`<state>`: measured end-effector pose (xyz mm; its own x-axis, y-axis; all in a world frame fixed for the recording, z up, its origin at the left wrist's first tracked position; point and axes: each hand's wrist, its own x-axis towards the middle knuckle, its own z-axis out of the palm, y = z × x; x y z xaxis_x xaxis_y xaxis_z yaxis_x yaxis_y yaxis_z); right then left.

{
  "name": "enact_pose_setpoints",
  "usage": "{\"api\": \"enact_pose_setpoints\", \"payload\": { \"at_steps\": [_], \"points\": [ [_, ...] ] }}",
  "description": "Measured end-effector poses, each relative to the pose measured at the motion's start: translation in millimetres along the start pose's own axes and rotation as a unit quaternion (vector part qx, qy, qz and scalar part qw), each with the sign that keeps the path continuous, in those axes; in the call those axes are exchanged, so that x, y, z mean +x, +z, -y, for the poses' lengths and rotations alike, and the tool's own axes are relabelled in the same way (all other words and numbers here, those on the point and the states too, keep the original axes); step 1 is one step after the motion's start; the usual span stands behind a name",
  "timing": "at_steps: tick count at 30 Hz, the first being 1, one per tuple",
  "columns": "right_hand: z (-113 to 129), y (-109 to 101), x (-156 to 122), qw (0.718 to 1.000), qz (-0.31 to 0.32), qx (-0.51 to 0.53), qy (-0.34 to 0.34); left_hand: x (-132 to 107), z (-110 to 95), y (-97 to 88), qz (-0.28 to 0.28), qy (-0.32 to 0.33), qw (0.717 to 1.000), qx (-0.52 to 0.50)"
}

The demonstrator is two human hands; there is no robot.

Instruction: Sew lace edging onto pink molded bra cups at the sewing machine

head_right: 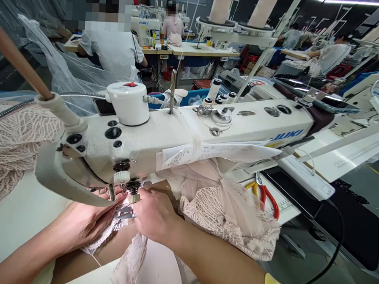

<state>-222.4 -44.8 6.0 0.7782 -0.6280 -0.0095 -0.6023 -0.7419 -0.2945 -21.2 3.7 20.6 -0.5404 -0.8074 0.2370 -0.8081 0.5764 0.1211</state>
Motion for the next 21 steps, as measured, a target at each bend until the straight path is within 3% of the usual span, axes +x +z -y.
{"api": "enact_pose_setpoints", "payload": {
  "at_steps": [16, 21],
  "points": [
    [3.2, 2.7, 2.0, 1.0, 0.02, -0.005, 0.013, -1.5, 4.6, 7.5, 0.029, -0.052, 0.998, 0.007],
    [-2.6, -14.8, -4.1, 0.997, 0.021, 0.07, 0.017, 1.3, 1.8, 7.2, 0.024, -0.091, 0.995, -0.014]
  ]
}}
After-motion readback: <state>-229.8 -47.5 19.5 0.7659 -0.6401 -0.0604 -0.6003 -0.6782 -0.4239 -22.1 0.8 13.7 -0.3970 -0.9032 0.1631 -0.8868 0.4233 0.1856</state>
